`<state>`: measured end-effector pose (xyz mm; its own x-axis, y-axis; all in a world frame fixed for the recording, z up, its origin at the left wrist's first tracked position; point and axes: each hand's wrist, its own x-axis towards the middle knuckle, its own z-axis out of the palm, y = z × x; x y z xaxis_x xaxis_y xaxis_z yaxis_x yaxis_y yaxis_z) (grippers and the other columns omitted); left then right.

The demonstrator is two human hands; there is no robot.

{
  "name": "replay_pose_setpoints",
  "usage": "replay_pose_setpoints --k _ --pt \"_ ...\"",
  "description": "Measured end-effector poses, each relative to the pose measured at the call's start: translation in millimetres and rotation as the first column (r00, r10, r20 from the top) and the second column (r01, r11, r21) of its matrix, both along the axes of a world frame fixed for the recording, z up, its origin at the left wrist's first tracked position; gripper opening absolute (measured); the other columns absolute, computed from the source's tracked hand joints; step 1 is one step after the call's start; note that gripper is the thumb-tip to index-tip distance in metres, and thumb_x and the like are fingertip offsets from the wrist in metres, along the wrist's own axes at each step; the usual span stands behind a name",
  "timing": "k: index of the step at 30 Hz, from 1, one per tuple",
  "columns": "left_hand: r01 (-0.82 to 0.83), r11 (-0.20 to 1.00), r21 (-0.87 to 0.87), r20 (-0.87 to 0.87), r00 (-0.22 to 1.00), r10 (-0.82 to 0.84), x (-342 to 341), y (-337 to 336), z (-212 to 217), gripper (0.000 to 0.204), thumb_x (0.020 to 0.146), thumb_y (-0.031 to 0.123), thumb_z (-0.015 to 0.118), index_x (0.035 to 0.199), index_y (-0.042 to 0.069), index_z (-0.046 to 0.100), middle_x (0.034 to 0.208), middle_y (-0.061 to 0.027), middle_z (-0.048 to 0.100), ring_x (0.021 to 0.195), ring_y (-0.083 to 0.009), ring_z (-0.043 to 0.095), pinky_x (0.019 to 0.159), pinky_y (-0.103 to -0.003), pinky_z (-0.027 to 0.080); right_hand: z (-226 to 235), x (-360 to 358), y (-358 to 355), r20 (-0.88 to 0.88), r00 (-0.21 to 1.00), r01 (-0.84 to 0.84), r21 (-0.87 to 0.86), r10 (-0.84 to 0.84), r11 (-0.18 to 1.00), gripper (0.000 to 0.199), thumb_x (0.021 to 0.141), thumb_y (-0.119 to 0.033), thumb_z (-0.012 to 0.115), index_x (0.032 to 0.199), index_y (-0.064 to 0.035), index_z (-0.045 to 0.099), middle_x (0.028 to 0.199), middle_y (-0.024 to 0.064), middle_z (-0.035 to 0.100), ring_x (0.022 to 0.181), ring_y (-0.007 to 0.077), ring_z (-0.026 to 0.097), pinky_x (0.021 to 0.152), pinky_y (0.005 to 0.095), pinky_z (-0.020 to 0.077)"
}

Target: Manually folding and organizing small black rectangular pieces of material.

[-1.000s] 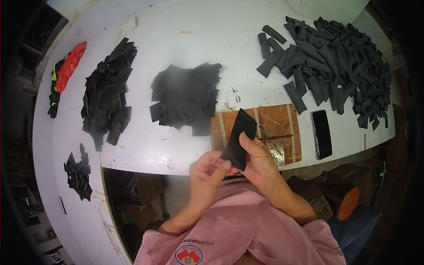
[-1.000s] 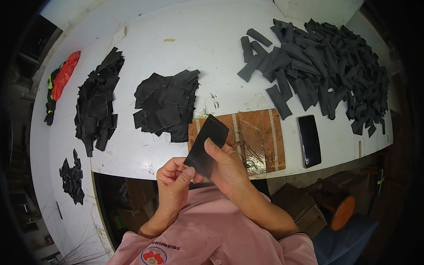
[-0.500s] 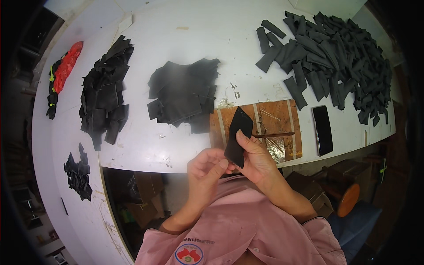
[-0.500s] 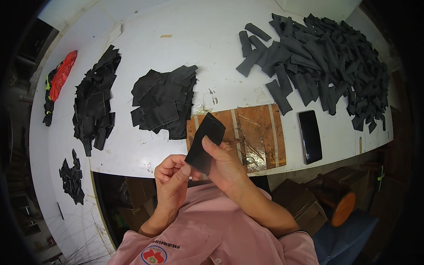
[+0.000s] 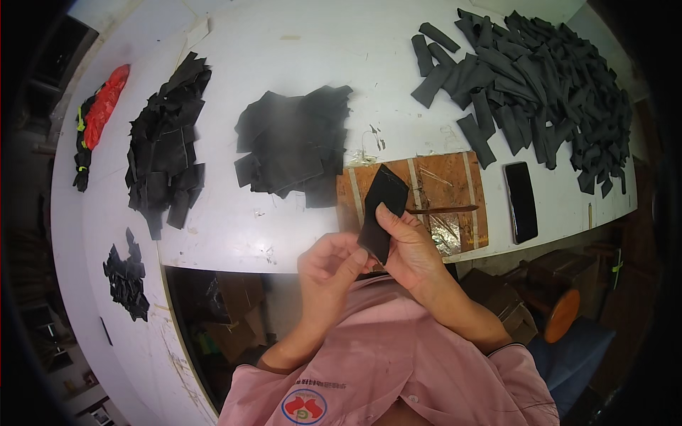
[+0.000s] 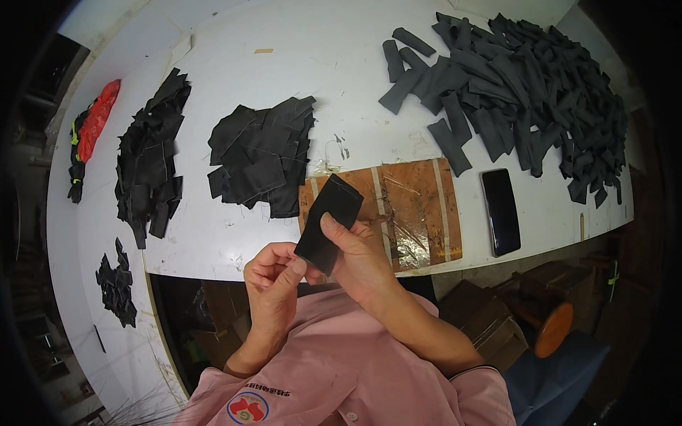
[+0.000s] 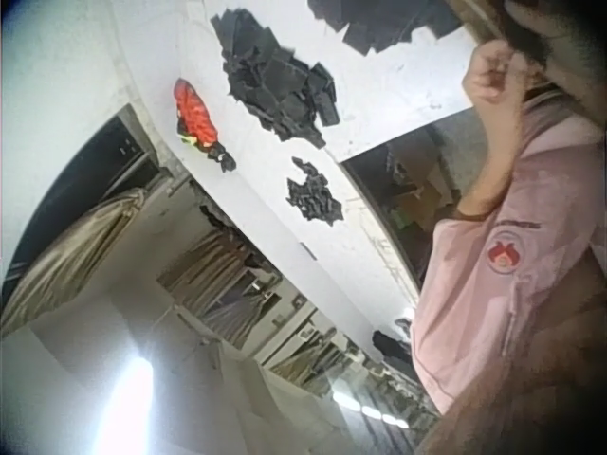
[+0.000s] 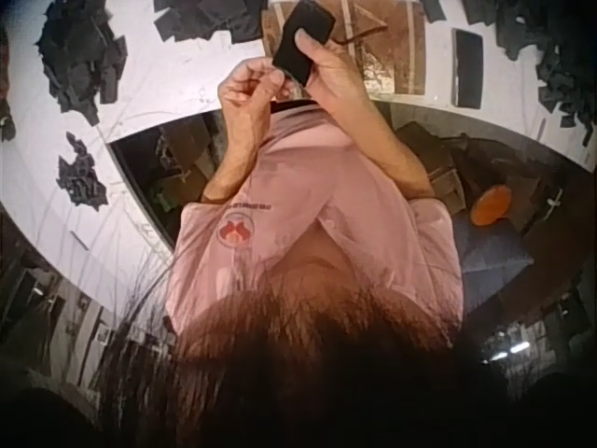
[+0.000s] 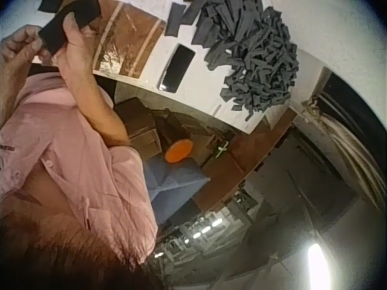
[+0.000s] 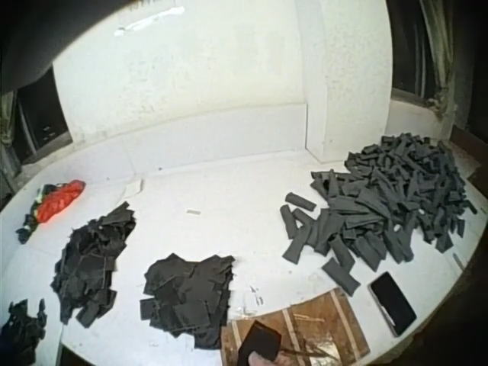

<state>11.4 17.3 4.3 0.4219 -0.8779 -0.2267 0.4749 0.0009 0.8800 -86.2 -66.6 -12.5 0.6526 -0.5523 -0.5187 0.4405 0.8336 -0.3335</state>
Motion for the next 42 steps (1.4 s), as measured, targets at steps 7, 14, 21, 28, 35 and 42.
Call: replay_pose_setpoints --k 7,14,21,28,35,42 --pt "-0.044 0.997 0.07 0.095 0.995 0.037 2 -1 -2 0.013 0.077 0.003 0.059 0.086 -0.005 0.055 0.07 -0.0093 0.06 0.057 -0.0123 0.057 0.054 -0.022 0.046 3 7 4 -0.127 0.985 0.099 -0.121 -0.114 0.988 0.014 0.082 -0.019 0.057 0.084 -0.0057 0.056 0.075 0.0032 0.058 0.066 0.0126 0.057 0.055 0.0282 0.0473" --pt "-0.128 0.987 0.101 0.196 0.975 0.107 4 -2 -1 0.009 0.077 0.003 0.059 0.083 -0.003 0.056 0.066 -0.0047 0.058 0.053 -0.0083 0.052 0.051 -0.019 0.042 -7 -3 -2 -0.781 0.619 -0.711 -0.512 0.083 0.482 0.028 0.079 -0.027 0.06 0.082 0.0005 0.056 0.069 0.0118 0.058 0.051 0.0204 0.056 0.042 0.0343 0.0419" --pt "-0.07 0.983 0.169 0.424 0.905 -0.008 5 3 -3 0.006 0.072 -0.003 0.057 0.078 -0.003 0.057 0.066 -0.0038 0.059 0.06 -0.0077 0.054 0.058 -0.021 0.044 20 -16 12 -0.388 0.846 -0.406 -0.914 -0.366 0.031 0.028 0.068 -0.017 0.066 0.089 -0.0022 0.053 0.079 0.0091 0.049 0.067 0.0236 0.051 0.056 0.0327 0.0413" --pt "-0.239 0.971 0.028 0.785 0.606 0.126 -8 -5 -24 0.007 0.075 -0.006 0.055 0.082 -0.004 0.053 0.066 -0.0029 0.056 0.052 -0.005 0.051 0.042 -0.017 0.04 4 -10 12 -0.449 0.704 -0.618 -0.769 -0.55 -0.163 0.021 0.063 0.002 0.062 0.082 -0.0014 0.054 0.074 0.0093 0.05 0.068 0.0256 0.051 0.056 0.0336 0.0427" --pt "0.141 0.988 -0.061 -0.486 0.861 -0.153 20 -15 0 0.021 0.068 -0.01 0.044 0.086 -0.001 0.05 0.074 -0.0047 0.056 0.037 -0.0012 0.031 0.033 -0.015 0.022 -1 -17 5 -0.439 0.855 -0.349 -0.882 -0.278 0.317 0.011 0.071 0.001 0.058 0.081 0.0006 0.053 0.07 0.0045 0.049 0.061 0.0157 0.049 0.053 0.026 0.0395" --pt "-0.266 0.961 0.079 0.506 0.841 0.191 -11 -21 -4 0.016 0.068 -0.009 0.048 0.08 0.0 0.054 0.069 -0.0009 0.054 0.053 -0.0012 0.044 0.045 -0.014 0.031 -9 -19 10 0.208 0.941 -0.236 -0.163 0.267 0.958 0.01 0.083 -0.015 0.052 0.084 -0.0054 0.054 0.064 -0.002 0.045 0.056 0.0038 0.04 0.05 0.0181 0.0314"
